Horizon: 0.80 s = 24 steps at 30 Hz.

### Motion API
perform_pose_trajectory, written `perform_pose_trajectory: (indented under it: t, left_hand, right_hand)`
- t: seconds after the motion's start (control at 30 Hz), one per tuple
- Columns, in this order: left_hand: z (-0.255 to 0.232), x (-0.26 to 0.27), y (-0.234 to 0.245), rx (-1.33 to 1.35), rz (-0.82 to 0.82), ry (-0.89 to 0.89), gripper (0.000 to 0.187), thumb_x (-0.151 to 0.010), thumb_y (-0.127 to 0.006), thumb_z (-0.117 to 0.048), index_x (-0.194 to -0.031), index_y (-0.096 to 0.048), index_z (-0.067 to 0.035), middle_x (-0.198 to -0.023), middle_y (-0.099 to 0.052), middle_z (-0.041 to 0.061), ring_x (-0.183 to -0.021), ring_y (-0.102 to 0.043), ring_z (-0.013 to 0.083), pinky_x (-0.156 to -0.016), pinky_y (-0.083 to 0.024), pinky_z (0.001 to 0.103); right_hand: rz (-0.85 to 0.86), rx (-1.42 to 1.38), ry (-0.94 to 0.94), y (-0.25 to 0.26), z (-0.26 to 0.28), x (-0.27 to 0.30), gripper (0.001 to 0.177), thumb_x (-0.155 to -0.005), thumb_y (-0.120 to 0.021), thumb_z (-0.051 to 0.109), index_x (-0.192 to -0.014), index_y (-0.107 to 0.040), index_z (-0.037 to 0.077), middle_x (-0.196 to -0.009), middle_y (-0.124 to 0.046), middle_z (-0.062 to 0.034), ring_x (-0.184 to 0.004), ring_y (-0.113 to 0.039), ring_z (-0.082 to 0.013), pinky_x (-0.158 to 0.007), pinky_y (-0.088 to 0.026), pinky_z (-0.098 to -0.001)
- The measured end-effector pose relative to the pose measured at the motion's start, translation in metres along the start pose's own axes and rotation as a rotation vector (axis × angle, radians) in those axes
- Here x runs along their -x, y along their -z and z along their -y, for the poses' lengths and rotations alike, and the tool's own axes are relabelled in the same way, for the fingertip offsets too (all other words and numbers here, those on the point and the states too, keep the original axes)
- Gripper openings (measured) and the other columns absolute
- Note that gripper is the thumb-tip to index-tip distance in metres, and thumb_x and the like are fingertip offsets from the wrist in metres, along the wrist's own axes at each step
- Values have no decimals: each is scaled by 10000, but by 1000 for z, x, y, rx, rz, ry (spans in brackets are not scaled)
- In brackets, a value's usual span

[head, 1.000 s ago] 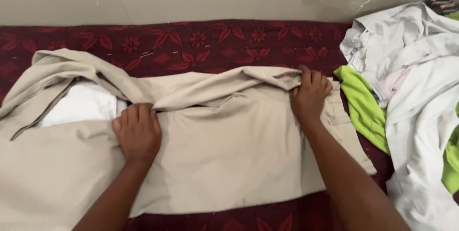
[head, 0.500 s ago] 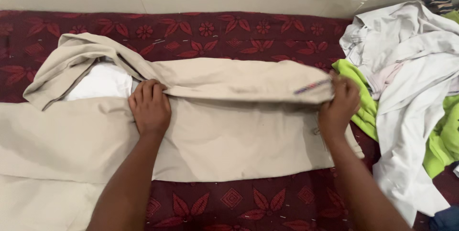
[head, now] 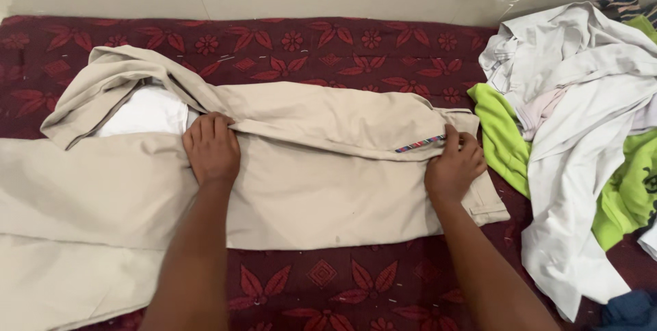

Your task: The person smooths out a pair of beige trousers on a patterned surface and folds them in half lengthwise.

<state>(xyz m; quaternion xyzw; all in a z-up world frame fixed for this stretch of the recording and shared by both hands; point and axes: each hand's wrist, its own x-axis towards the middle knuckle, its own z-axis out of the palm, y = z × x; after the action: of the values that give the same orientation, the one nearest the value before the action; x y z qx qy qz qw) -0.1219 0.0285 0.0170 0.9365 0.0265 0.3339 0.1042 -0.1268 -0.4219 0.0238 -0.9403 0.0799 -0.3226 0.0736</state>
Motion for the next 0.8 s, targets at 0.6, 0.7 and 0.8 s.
perform_pose_trajectory:
  t: [0.6,0.7,0.8]
  left_hand:
    - [-22,100,67,-297,134,162,189,-991,-590,-185,-1150,-608,-85,-1188,-587,126,-1313,-481,355,-1186,-290,485]
    - [-20,95,68,-114,92,164,187,-996,-568,-154,-1170,-609,-96,-1218,-598,97,-1283,-492,313,-1233,-293,489]
    - [-20,97,67,-167,123,166,164,-1012,-575,-180,-1159,-609,-114,-1222,-605,72,-1285,-494,303,-1205,-299,485]
  right_hand:
    - [-12,-16,9,0,0,-2,548,-834,-622,39,-1366,-627,174,-1318,-559,-112,-1244,-493,-338,-1080,-315,-532]
    - [-42,-19,24,-8,-4,-2,545,-826,-634,40,-1358,-638,159,-1298,-558,-117,-1223,-492,-342,-1077,-316,-539]
    - [-39,-90,12,-6,-20,-1,561,-844,-619,9,-1378,-665,172,-1293,-567,-98,-1239,-493,-337,-1072,-320,-526]
